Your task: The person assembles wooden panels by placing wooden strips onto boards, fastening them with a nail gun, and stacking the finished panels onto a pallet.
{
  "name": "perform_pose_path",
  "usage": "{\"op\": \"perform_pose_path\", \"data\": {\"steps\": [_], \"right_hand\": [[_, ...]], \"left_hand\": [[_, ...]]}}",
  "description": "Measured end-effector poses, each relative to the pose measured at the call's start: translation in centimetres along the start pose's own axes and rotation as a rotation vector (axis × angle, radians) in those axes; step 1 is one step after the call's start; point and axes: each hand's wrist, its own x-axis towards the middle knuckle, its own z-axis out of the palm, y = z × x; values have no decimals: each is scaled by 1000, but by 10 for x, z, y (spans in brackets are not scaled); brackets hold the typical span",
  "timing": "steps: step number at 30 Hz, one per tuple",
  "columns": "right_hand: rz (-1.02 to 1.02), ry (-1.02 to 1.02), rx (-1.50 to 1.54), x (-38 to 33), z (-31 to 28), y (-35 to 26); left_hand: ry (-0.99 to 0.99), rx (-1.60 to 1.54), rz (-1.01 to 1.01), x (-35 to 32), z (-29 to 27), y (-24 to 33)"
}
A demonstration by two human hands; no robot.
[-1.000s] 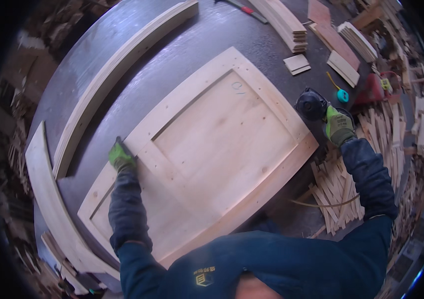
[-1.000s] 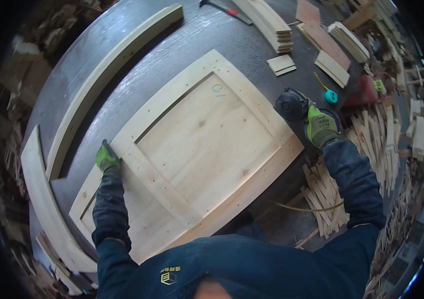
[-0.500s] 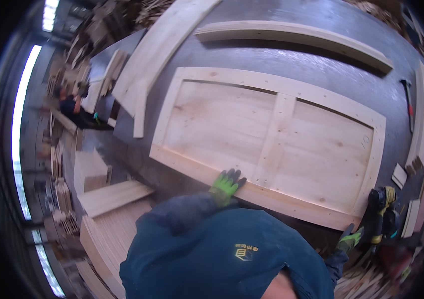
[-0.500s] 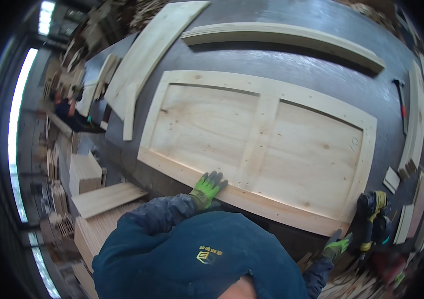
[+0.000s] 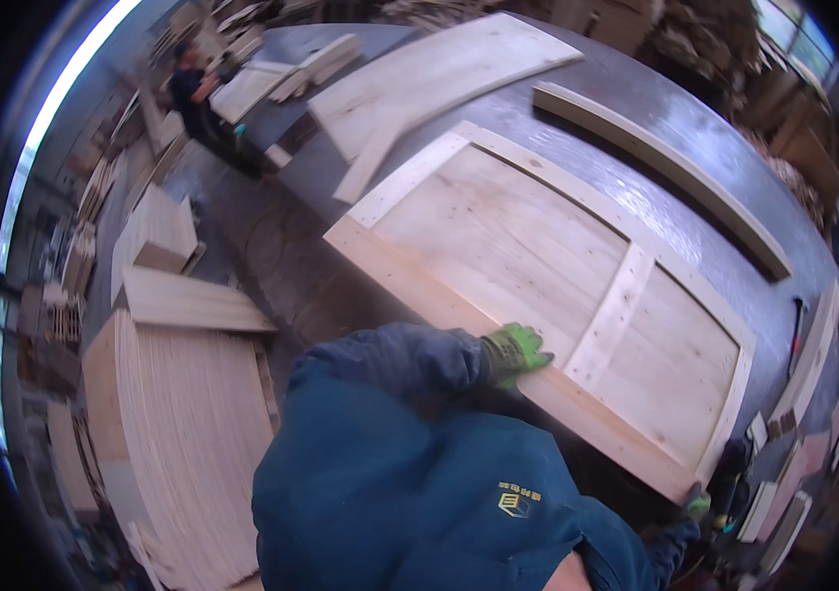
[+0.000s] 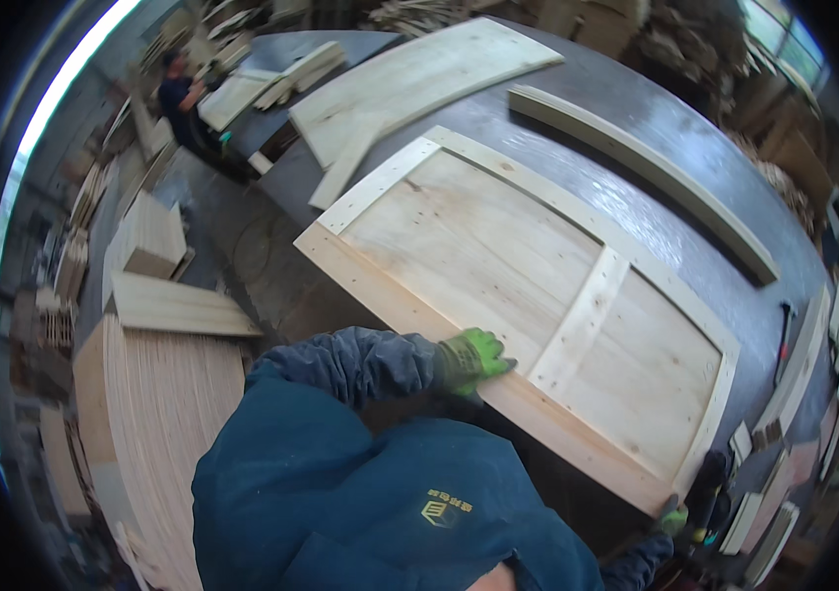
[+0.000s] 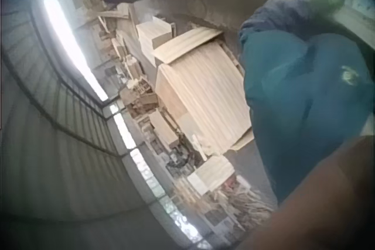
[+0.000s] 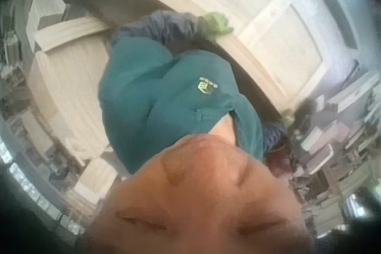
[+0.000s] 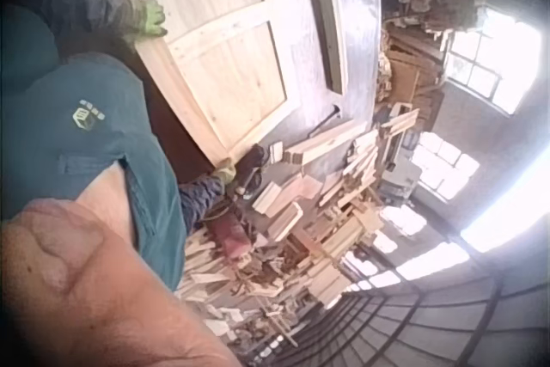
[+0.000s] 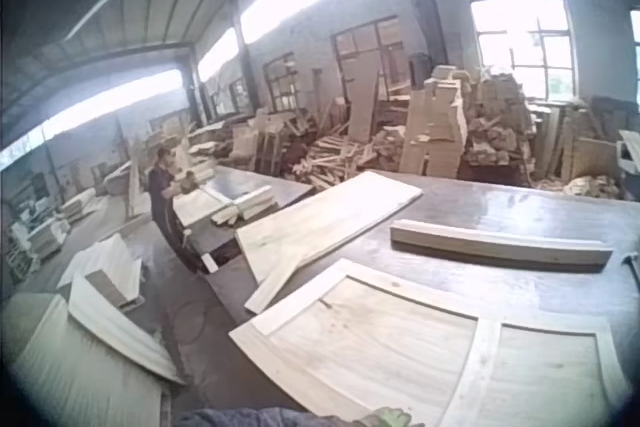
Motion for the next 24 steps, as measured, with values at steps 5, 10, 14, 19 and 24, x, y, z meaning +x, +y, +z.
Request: {"op": "perform_pose_path", "data": {"steps": [5, 10, 14, 19, 24], "right_hand": [[-31, -139, -18, -50, -30, -28], [-268, -165, 143, -54, -2, -139], [-488, -305, 311, -89, 35, -232], [-792, -526, 532, -150, 64, -366], [-977, -848, 664, -259, 18, -341]], "left_hand": [[15, -100, -17, -124, -7, 61], [32, -212, -136, -134, -52, 106], [176, -319, -238, -168, -100, 160], [346, -435, -331, -177, -100, 206], [410, -694, -504, -259, -53, 444]]}}
